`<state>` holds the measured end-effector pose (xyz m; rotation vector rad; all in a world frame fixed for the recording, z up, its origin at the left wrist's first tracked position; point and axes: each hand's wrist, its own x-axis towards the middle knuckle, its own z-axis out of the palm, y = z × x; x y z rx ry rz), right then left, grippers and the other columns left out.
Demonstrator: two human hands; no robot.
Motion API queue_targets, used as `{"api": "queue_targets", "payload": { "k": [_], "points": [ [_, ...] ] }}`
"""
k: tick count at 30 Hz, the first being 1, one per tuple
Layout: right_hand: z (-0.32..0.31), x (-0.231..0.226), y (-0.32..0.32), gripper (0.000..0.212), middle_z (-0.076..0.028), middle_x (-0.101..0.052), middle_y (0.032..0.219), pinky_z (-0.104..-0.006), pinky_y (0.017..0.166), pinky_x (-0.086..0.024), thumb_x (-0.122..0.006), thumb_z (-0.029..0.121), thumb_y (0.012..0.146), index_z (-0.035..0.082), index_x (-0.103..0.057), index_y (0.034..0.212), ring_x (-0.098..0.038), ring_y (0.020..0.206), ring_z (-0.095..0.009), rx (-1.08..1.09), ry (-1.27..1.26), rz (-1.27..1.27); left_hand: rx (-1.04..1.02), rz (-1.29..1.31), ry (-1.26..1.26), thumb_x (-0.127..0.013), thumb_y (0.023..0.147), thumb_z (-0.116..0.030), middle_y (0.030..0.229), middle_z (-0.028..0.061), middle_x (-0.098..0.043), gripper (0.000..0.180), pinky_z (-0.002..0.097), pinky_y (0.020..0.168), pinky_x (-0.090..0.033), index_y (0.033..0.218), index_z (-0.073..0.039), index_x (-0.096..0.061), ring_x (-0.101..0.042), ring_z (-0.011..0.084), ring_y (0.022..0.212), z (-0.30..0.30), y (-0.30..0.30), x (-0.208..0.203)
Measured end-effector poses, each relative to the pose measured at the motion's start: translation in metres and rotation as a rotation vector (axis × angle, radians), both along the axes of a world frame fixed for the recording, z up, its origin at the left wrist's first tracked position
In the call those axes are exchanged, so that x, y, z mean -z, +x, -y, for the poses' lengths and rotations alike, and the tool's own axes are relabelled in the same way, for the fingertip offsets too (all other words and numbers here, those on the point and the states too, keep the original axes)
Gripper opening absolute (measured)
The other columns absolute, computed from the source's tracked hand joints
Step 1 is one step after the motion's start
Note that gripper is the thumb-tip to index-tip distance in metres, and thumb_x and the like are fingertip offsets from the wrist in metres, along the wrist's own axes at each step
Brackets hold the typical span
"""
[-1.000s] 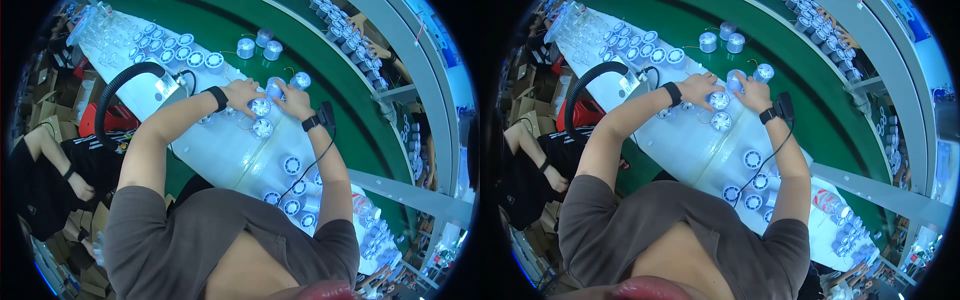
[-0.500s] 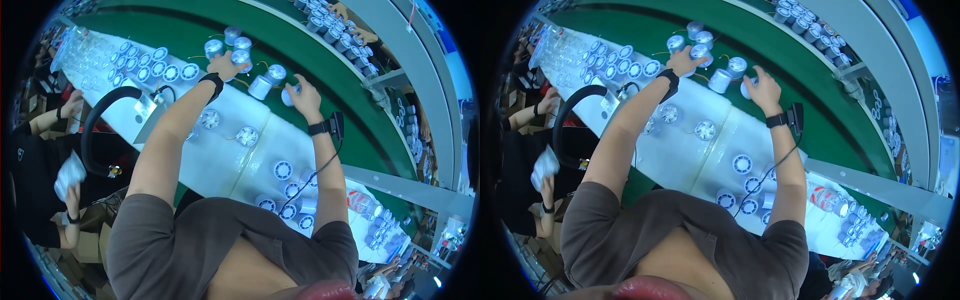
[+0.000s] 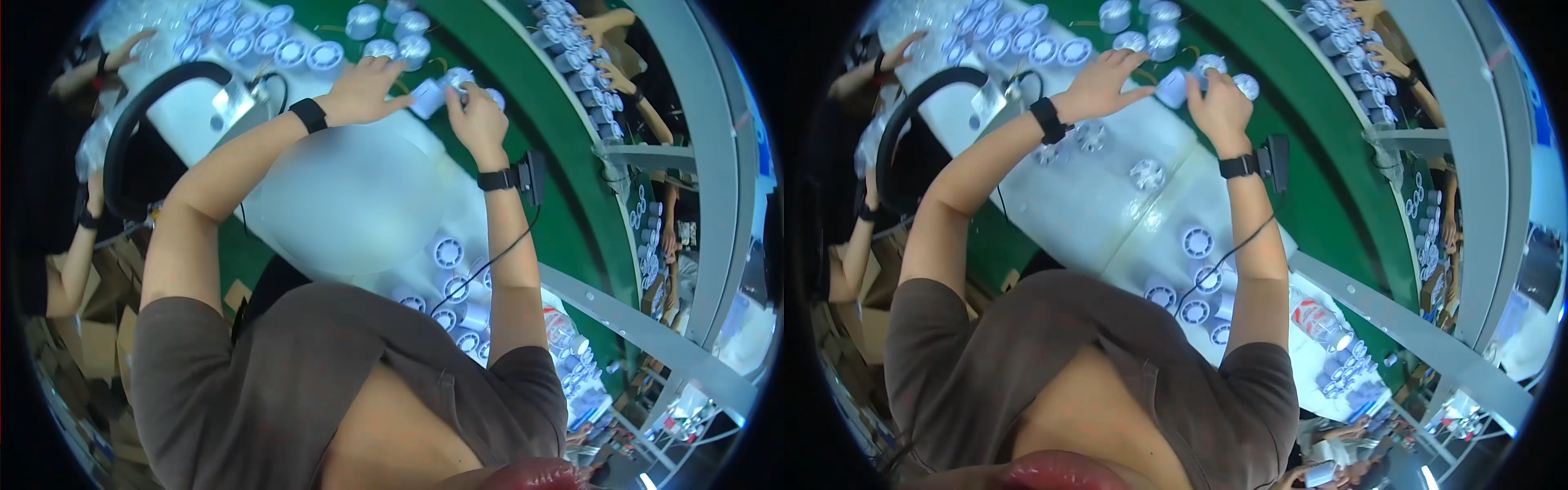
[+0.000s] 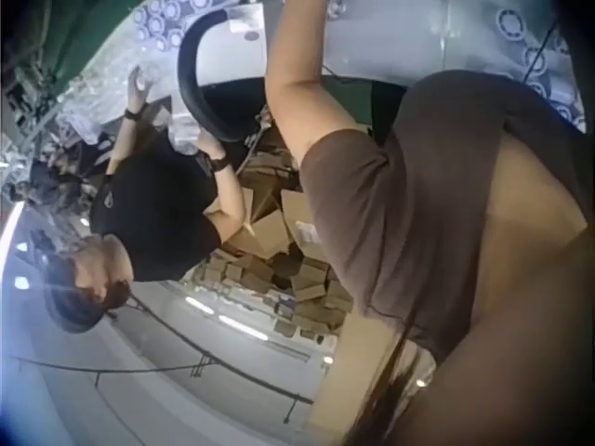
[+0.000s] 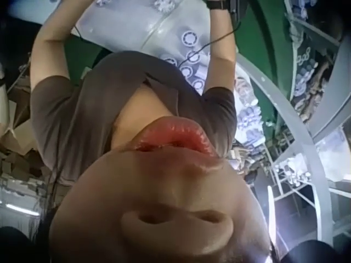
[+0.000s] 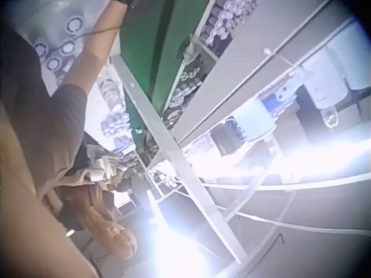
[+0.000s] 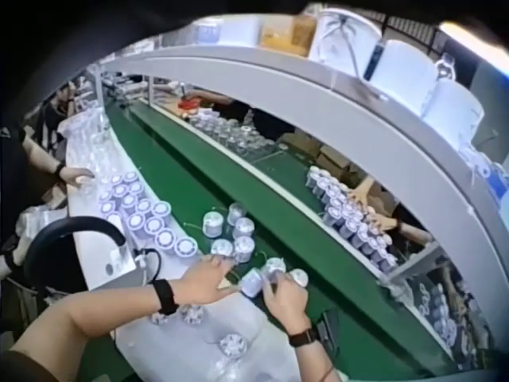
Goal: The person assembles a fan by fitting a motor into a plastic housing, sets it on the table, and then wipes the exterior of the assembled fans with a cloth.
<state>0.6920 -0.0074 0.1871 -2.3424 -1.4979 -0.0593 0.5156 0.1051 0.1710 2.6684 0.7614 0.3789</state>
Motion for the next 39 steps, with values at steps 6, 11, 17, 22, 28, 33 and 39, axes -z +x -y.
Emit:
{"api": "queue_targets", "payload": {
  "k": [6, 11, 17, 22, 28, 33, 39],
  "points": [
    [-0.039, 0.024, -0.033, 0.057, -0.023, -0.052, 0.095, -0.041, 0.065, -0.045, -0.057, 0.049, 0.067, 0.004, -0.051, 0.102, -0.054, 0.08, -0.038, 0.09, -0.267, -0.01, 0.236, -0.135, 0.289, -0.061, 0.066, -0.046, 0.107, 0.0167, -0.045, 0.068, 0.043, 0.078, -0.038, 0.119, -0.011, -0.036, -0.042, 0.0303, 0.102, 0.029, -0.072, 0.0],
    [-0.047, 0.033, -0.027, 0.063, -0.025, -0.051, 0.094, -0.0397, 0.068, -0.045, -0.066, 0.043, 0.06, 0.003, -0.048, 0.105, -0.052, 0.083, -0.037, 0.101, -0.156, -0.088, 0.238, -0.136, 0.079, -0.065, 0.064, -0.038, 0.095, 0.0143, -0.05, 0.06, 0.0389, 0.071, -0.042, 0.113, -0.012, -0.04, -0.048, 0.0289, 0.092, 0.033, -0.084, 0.007],
    [0.022, 0.04, 0.015, 0.071, -0.023, -0.046, 0.098, -0.0355, 0.076, -0.042, -0.072, 0.034, 0.056, 0.003, -0.042, 0.113, -0.046, 0.091, -0.036, 0.188, 0.182, -0.125, 0.059, -0.007, -0.062, -0.066, 0.063, -0.034, 0.085, 0.0124, -0.052, 0.056, 0.0378, 0.063, -0.044, 0.108, -0.012, -0.041, -0.053, 0.0306, 0.081, 0.02, -0.054, 0.006],
    [0.057, 0.041, 0.021, 0.063, -0.023, -0.044, 0.1, -0.0369, 0.076, -0.041, -0.068, 0.032, 0.062, 0.003, -0.042, 0.112, -0.045, 0.09, -0.037, 0.156, 0.067, 0.103, -0.05, 0.143, -0.065, -0.063, 0.067, -0.034, 0.087, 0.016, -0.053, 0.054, 0.0384, 0.067, -0.045, 0.108, -0.007, -0.041, -0.054, 0.0313, 0.081, 0.009, 0.03, -0.001],
    [0.096, 0.01, -0.098, 0.055, -0.015, -0.052, 0.094, -0.0407, 0.073, -0.04, -0.066, 0.028, 0.062, 0.005, -0.046, 0.108, -0.05, 0.086, -0.032, -0.515, -0.117, -0.052, -0.3, -0.074, 0.068, -0.061, 0.069, -0.032, 0.082, 0.0142, -0.054, 0.049, 0.0364, 0.064, -0.045, 0.105, -0.005, -0.043, -0.055, 0.0282, 0.075, -0.009, 0.071, 0.042],
    [0.103, 0.025, -0.071, 0.057, -0.015, -0.054, 0.088, -0.0393, 0.066, -0.043, -0.067, 0.026, 0.061, 0.006, -0.045, 0.109, -0.053, 0.079, -0.032, -0.393, 0.006, -0.127, -0.309, 0.019, 0.076, -0.06, 0.071, -0.037, 0.096, 0.0151, -0.053, 0.053, 0.0339, 0.072, -0.045, 0.112, -0.009, -0.04, -0.054, 0.0276, 0.089, 0.009, 0.043, 0.005],
    [0.004, 0.016, -0.021, 0.055, -0.014, -0.055, 0.09, -0.0419, 0.065, -0.041, -0.065, 0.037, 0.063, 0.01, -0.047, 0.107, -0.053, 0.082, -0.031, -0.15, 0.092, 0.261, 0.092, 0.432, -0.782, -0.058, 0.07, -0.032, 0.075, 0.0142, -0.052, 0.042, 0.0341, 0.06, -0.043, 0.098, -0.002, -0.047, -0.055, 0.0227, 0.07, 0.032, -0.026, -0.063]
  ]
}}
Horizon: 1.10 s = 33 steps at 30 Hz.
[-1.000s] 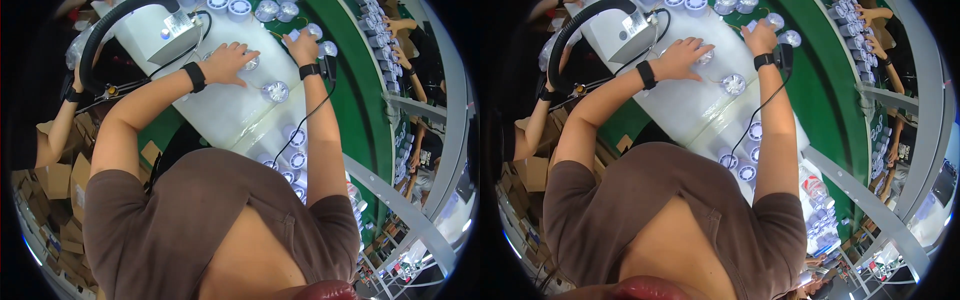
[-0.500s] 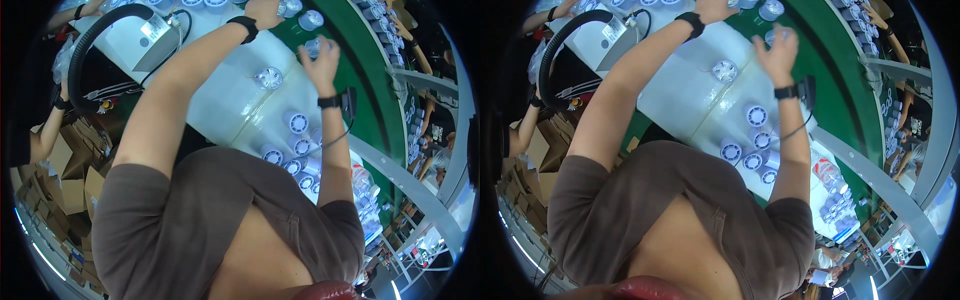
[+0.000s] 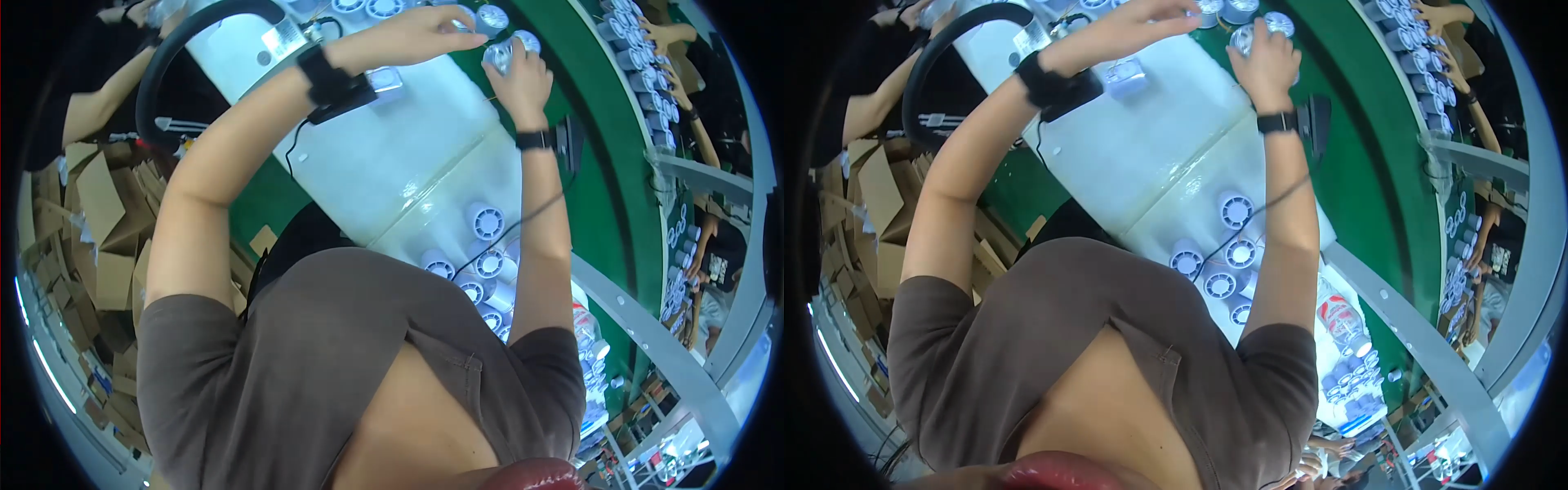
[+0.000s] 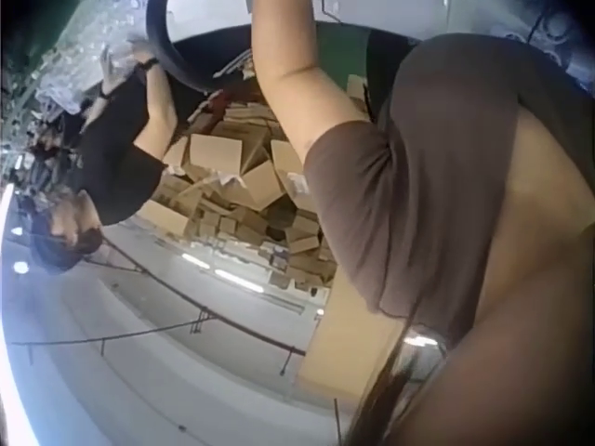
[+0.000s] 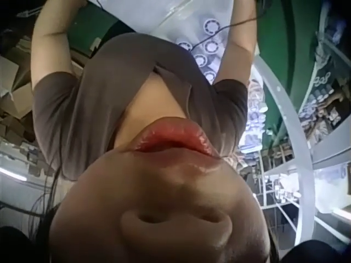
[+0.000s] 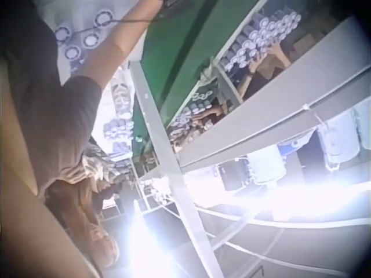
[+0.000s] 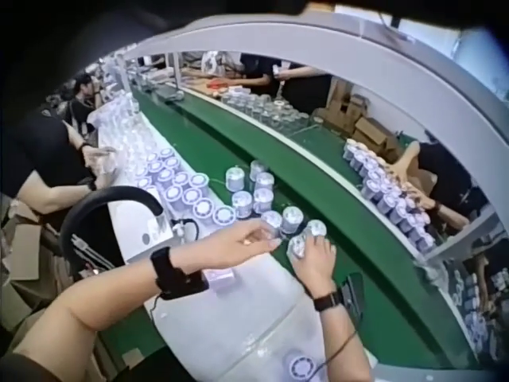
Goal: The person assembles a fan by fitting a motor into a plastic housing, sets it on the table, and then wipes the exterior of the assembled fans with a cloth.
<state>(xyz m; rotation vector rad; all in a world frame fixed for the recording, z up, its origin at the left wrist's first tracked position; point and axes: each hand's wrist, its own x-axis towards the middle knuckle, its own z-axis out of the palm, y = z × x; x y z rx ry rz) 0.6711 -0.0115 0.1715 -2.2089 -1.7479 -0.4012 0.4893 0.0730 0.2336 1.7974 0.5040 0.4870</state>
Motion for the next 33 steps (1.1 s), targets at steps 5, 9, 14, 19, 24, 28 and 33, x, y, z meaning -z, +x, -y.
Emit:
{"api": "queue_targets", "payload": {
  "k": [5, 9, 14, 19, 24, 28, 33],
  "points": [
    [-0.033, 0.024, -0.003, 0.058, -0.014, -0.055, 0.093, -0.0424, 0.066, -0.039, -0.063, 0.043, 0.064, 0.011, -0.047, 0.109, -0.053, 0.084, -0.03, 0.039, -0.205, 0.195, -0.057, -0.577, 0.724, -0.054, 0.075, -0.038, 0.09, 0.016, -0.056, 0.042, 0.0352, 0.069, -0.045, 0.102, -0.006, -0.05, -0.054, 0.0287, 0.086, 0.017, -0.08, 0.018],
    [-0.017, 0.001, -0.068, 0.065, -0.016, -0.054, 0.095, -0.0415, 0.068, -0.041, -0.064, 0.046, 0.062, 0.008, -0.046, 0.112, -0.053, 0.085, -0.03, -0.244, 0.03, 0.037, -0.167, -0.641, 0.778, -0.056, 0.074, -0.035, 0.088, 0.0161, -0.057, 0.042, 0.0363, 0.066, -0.045, 0.103, -0.005, -0.049, -0.054, 0.0294, 0.083, 0.027, -0.12, 0.051],
    [-0.012, 0.039, -0.133, 0.069, -0.017, -0.053, 0.091, -0.0419, 0.071, -0.041, -0.068, 0.045, 0.055, 0.006, -0.047, 0.108, -0.053, 0.084, -0.03, -0.374, -0.237, -0.364, -0.345, -0.522, 0.573, -0.058, 0.074, -0.033, 0.086, 0.0141, -0.057, 0.041, 0.0361, 0.065, -0.045, 0.101, -0.004, -0.049, -0.055, 0.0279, 0.082, 0.04, -0.107, 0.057],
    [0.018, -0.001, -0.077, 0.071, -0.02, -0.05, 0.103, -0.0366, 0.077, -0.042, -0.069, 0.042, 0.058, 0.003, -0.044, 0.111, -0.051, 0.093, -0.034, -0.239, -0.187, -0.689, -0.299, -0.185, 0.322, -0.059, 0.074, -0.032, 0.087, 0.0132, -0.057, 0.039, 0.0365, 0.066, -0.045, 0.099, -0.003, -0.05, -0.054, 0.0268, 0.083, 0.064, -0.101, 0.032],
    [0.065, -0.059, 0.031, 0.061, -0.018, -0.052, 0.094, -0.0402, 0.072, -0.044, -0.075, 0.031, 0.052, 0.012, -0.048, 0.105, -0.053, 0.084, -0.03, 0.381, -0.241, -0.332, 0.024, -0.258, 0.512, -0.06, 0.072, -0.033, 0.097, 0.0145, -0.054, 0.046, 0.0374, 0.073, -0.043, 0.106, -0.004, -0.047, -0.05, 0.0278, 0.092, 0.106, -0.066, 0.049],
    [0.054, 0.0, 0.079, 0.063, -0.018, -0.05, 0.097, -0.0428, 0.074, -0.043, -0.073, 0.032, 0.054, 0.012, -0.046, 0.108, -0.052, 0.086, -0.035, 0.355, -0.495, 0.037, 0.29, -0.11, 0.627, -0.062, 0.07, -0.033, 0.106, 0.0154, -0.048, 0.056, 0.0379, 0.078, -0.041, 0.114, -0.007, -0.042, -0.046, 0.03, 0.098, 0.154, -0.009, 0.073],
    [0.069, -0.026, 0.057, 0.06, -0.02, -0.049, 0.102, -0.0435, 0.076, -0.042, -0.065, 0.026, 0.063, 0.011, -0.04, 0.116, -0.051, 0.089, -0.037, 0.226, -0.435, -0.217, 0.557, 0.027, 0.83, -0.066, 0.065, -0.026, 0.111, 0.0147, -0.045, 0.063, 0.0372, 0.082, -0.039, 0.119, -0.011, -0.037, -0.044, 0.031, 0.1, 0.174, 0.027, 0.086]
  ]
}}
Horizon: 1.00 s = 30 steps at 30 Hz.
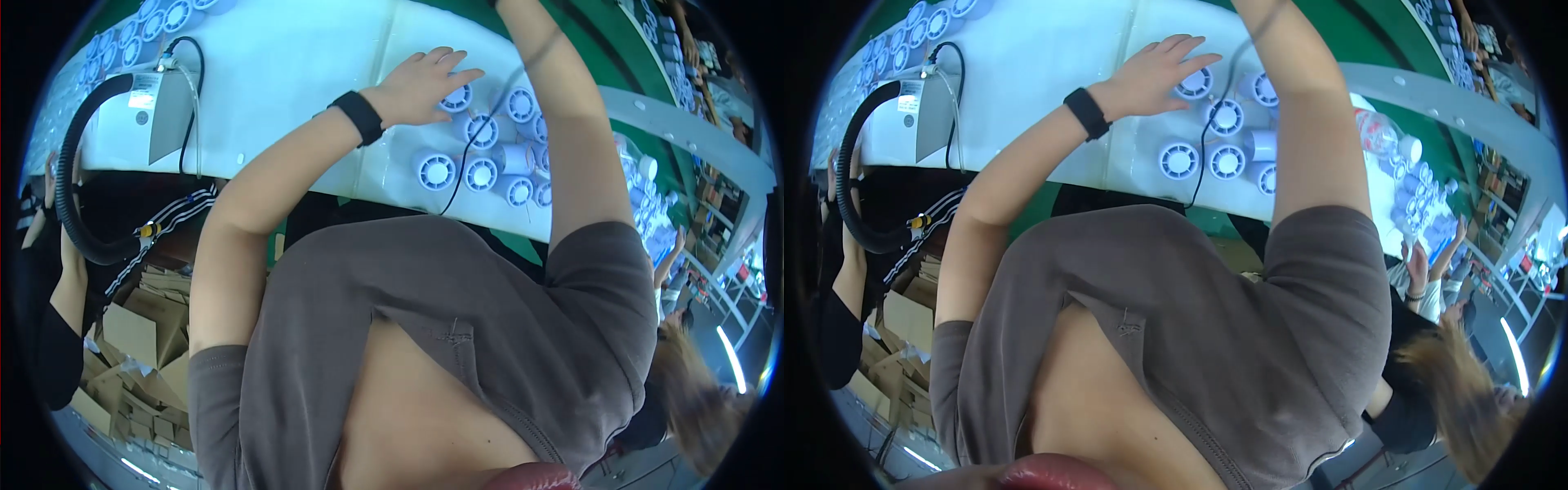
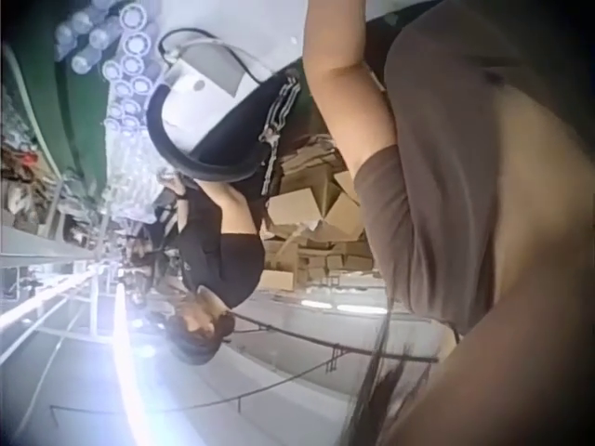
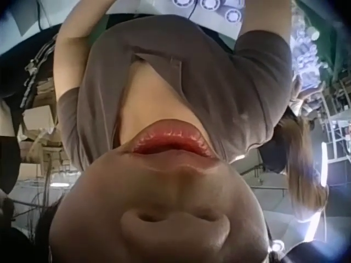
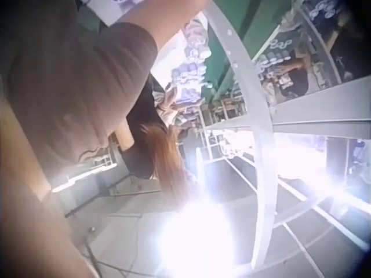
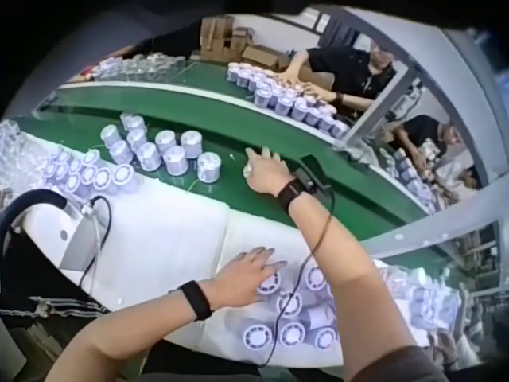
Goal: The person assembles a fan by fitting a motor into a plastic housing, sets it on the table, and then wipes the exterior of the assembled fans with a cloth.
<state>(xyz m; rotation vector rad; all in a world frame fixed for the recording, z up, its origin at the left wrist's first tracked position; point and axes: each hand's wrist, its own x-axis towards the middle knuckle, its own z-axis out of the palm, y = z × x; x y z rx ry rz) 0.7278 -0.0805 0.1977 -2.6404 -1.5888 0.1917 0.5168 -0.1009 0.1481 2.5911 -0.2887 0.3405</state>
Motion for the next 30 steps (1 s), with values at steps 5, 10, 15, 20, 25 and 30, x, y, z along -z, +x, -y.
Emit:
{"api": "queue_targets", "payload": {
  "k": [5, 10, 15, 20, 25, 30],
  "points": [
    [0.128, -0.033, -0.001, 0.059, -0.02, -0.05, 0.104, -0.0377, 0.078, -0.042, -0.062, 0.028, 0.064, 0.009, -0.041, 0.116, -0.05, 0.093, -0.035, -0.15, -0.005, -0.126, 0.196, -0.31, 0.01, -0.066, 0.064, -0.022, 0.103, 0.0122, -0.049, 0.056, 0.0355, 0.08, -0.041, 0.113, -0.01, -0.043, -0.047, 0.029, 0.095, -0.002, 0.02, -0.007],
    [0.188, -0.002, -0.065, 0.06, -0.017, -0.052, 0.102, -0.0366, 0.073, -0.043, -0.064, 0.039, 0.06, 0.016, -0.045, 0.113, -0.053, 0.089, -0.029, -0.078, -0.669, -0.088, -0.284, 0.101, -0.107, -0.065, 0.062, -0.022, 0.09, 0.0117, -0.052, 0.05, 0.0359, 0.07, -0.044, 0.107, -0.009, -0.047, -0.051, 0.0286, 0.084, -0.075, -0.032, -0.023],
    [0.16, -0.001, -0.077, 0.056, -0.015, -0.053, 0.096, -0.0375, 0.069, -0.044, -0.062, 0.036, 0.062, 0.015, -0.046, 0.111, -0.054, 0.083, -0.029, 0.099, -0.46, -0.12, -0.674, -0.115, 0.186, -0.064, 0.066, -0.021, 0.098, 0.015, -0.05, 0.05, 0.0375, 0.072, -0.044, 0.109, -0.007, -0.044, -0.049, 0.0311, 0.089, -0.167, -0.081, -0.012],
    [0.02, -0.006, -0.141, 0.05, -0.012, -0.053, 0.09, -0.037, 0.066, -0.046, -0.062, 0.033, 0.063, 0.017, -0.048, 0.108, -0.055, 0.082, -0.029, -0.175, 0.016, -0.098, -0.893, -0.217, 0.156, -0.063, 0.066, -0.02, 0.096, 0.0189, -0.049, 0.054, 0.0407, 0.072, -0.044, 0.112, -0.005, -0.04, -0.049, 0.0345, 0.088, -0.194, -0.109, 0.004],
    [-0.094, 0.027, -0.196, 0.053, -0.015, -0.05, 0.094, -0.0365, 0.067, -0.046, -0.062, 0.029, 0.063, 0.018, -0.045, 0.111, -0.053, 0.087, -0.03, -0.28, 0.044, 0.034, -1.02, -0.088, 0.073, -0.061, 0.065, -0.016, 0.102, 0.0232, -0.045, 0.057, 0.0432, 0.083, -0.038, 0.114, 0.0, -0.036, -0.043, 0.0377, 0.096, -0.193, -0.106, 0.003],
    [-0.101, 0.041, -0.181, 0.062, -0.019, -0.047, 0.103, -0.0364, 0.077, -0.043, -0.065, 0.026, 0.062, 0.012, -0.04, 0.117, -0.048, 0.096, -0.033, -0.173, 0.128, -0.071, -0.875, 0.144, 0.143, -0.059, 0.064, -0.014, 0.112, 0.0284, -0.038, 0.062, 0.043, 0.093, -0.027, 0.116, 0.006, -0.033, -0.034, 0.0417, 0.107, -0.18, -0.101, -0.006]
  ]
}}
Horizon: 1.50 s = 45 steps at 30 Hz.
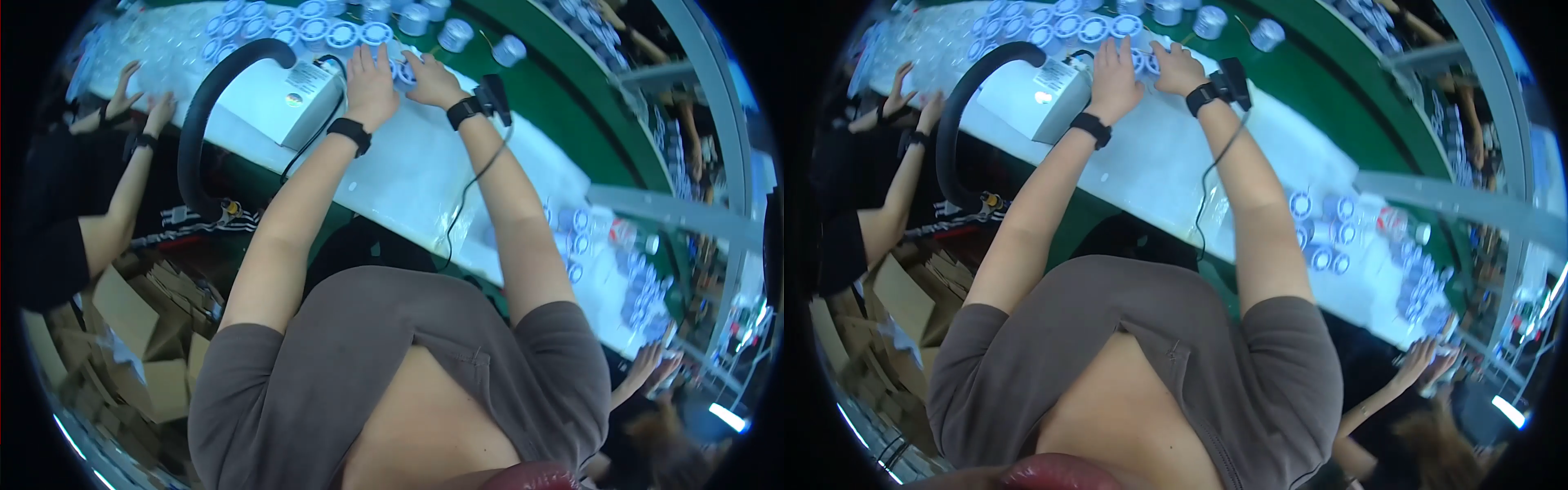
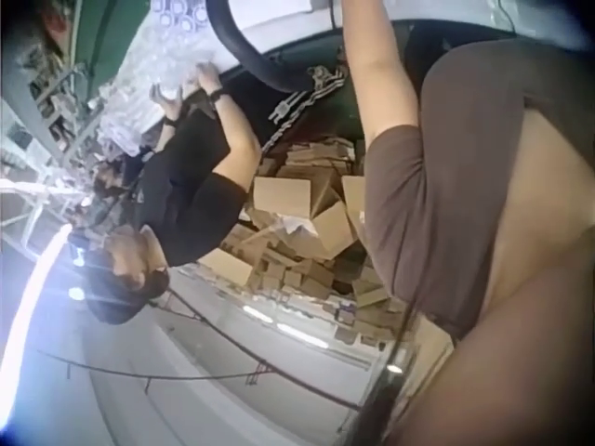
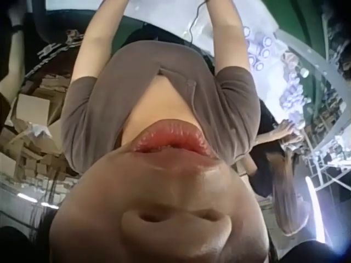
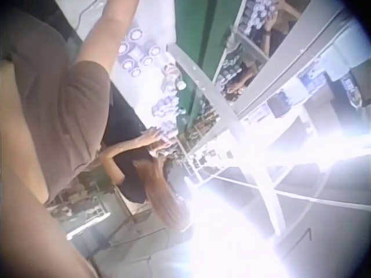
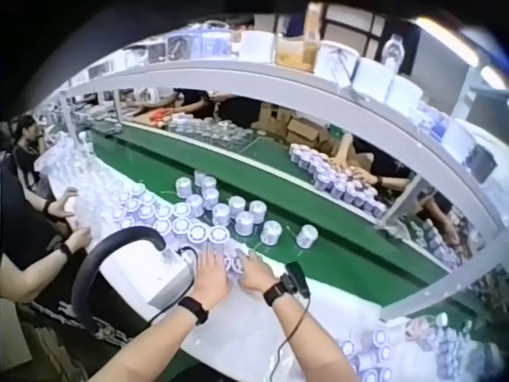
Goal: The person assembles a fan by fitting a motor into a plastic housing, sets it on the table, and then wipes the exterior of the assembled fans with a cloth.
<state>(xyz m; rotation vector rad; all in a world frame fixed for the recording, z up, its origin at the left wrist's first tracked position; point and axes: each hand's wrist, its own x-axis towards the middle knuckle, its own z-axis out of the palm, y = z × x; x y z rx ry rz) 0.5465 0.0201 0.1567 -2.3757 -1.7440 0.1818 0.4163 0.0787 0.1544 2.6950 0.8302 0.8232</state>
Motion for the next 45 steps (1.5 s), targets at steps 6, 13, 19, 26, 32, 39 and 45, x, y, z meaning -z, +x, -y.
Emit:
{"api": "queue_targets", "payload": {
  "k": [6, 13, 19, 26, 32, 39, 45],
  "points": [
    [0.178, -0.044, 0.04, 0.062, -0.024, -0.046, 0.106, -0.0402, 0.078, -0.042, -0.061, 0.032, 0.067, 0.01, -0.037, 0.12, -0.046, 0.099, -0.035, 0.181, 0.321, -0.117, 0.55, 0.114, -0.155, -0.06, 0.068, -0.022, 0.114, 0.0267, -0.038, 0.064, 0.043, 0.092, -0.029, 0.12, 0.002, -0.03, -0.035, 0.0419, 0.107, 0.078, -0.01, -0.034],
    [0.374, -0.035, 0.067, 0.066, -0.022, -0.051, 0.102, -0.0407, 0.075, -0.043, -0.058, 0.046, 0.07, 0.008, -0.038, 0.12, -0.051, 0.091, -0.035, 0.915, -0.099, 0.069, 1.024, -0.216, -0.341, -0.059, 0.071, -0.039, 0.111, 0.0235, -0.041, 0.065, 0.0404, 0.081, -0.04, 0.12, -0.005, -0.034, -0.041, 0.0363, 0.103, 0.217, 0.072, -0.03],
    [0.369, -0.006, 0.065, 0.07, -0.022, -0.053, 0.094, -0.041, 0.066, -0.045, -0.058, 0.053, 0.065, 0.01, -0.039, 0.118, -0.055, 0.084, -0.034, 0.868, -0.293, 0.272, 0.989, -0.755, -0.273, -0.06, 0.068, -0.047, 0.099, 0.0198, -0.05, 0.062, 0.038, 0.07, -0.045, 0.112, -0.006, -0.043, -0.052, 0.0331, 0.086, 0.259, 0.12, -0.02],
    [0.382, 0.006, 0.084, 0.067, -0.018, -0.056, 0.084, -0.0366, 0.056, -0.047, -0.056, 0.052, 0.068, 0.011, -0.038, 0.118, -0.058, 0.071, -0.031, 0.725, -0.155, 0.228, 0.921, -0.556, -0.462, -0.06, 0.066, -0.045, 0.087, 0.0187, -0.055, 0.055, 0.0371, 0.068, -0.045, 0.1, -0.003, -0.049, -0.055, 0.0326, 0.078, 0.242, 0.125, 0.002],
    [0.372, -0.004, 0.085, 0.066, -0.017, -0.057, 0.081, -0.0378, 0.055, -0.047, -0.056, 0.049, 0.069, 0.009, -0.037, 0.118, -0.058, 0.069, -0.032, 0.646, -0.123, 0.234, 0.614, -0.323, -0.458, -0.059, 0.066, -0.04, 0.084, 0.0184, -0.056, 0.052, 0.0375, 0.066, -0.045, 0.1, -0.003, -0.049, -0.056, 0.0324, 0.078, 0.199, 0.098, -0.029],
    [0.374, 0.003, 0.089, 0.061, -0.019, -0.055, 0.089, -0.0407, 0.057, -0.046, -0.059, 0.044, 0.067, 0.011, -0.039, 0.116, -0.057, 0.071, -0.034, 0.738, -0.081, 0.184, 0.226, -0.205, -0.423, -0.06, 0.068, -0.037, 0.087, 0.0146, -0.057, 0.044, 0.0368, 0.065, -0.045, 0.099, -0.008, -0.05, -0.056, 0.0306, 0.077, 0.091, -0.002, -0.025],
    [0.241, -0.046, 0.058, 0.058, -0.014, -0.054, 0.092, -0.0397, 0.061, -0.045, -0.065, 0.031, 0.064, 0.014, -0.04, 0.114, -0.056, 0.075, -0.034, 0.308, 0.388, 0.117, -0.054, -0.322, -0.344, -0.06, 0.069, -0.037, 0.089, 0.0151, -0.056, 0.049, 0.0377, 0.065, -0.046, 0.104, -0.006, -0.045, -0.056, 0.0311, 0.077, 0.044, -0.048, -0.019]
  ]
}}
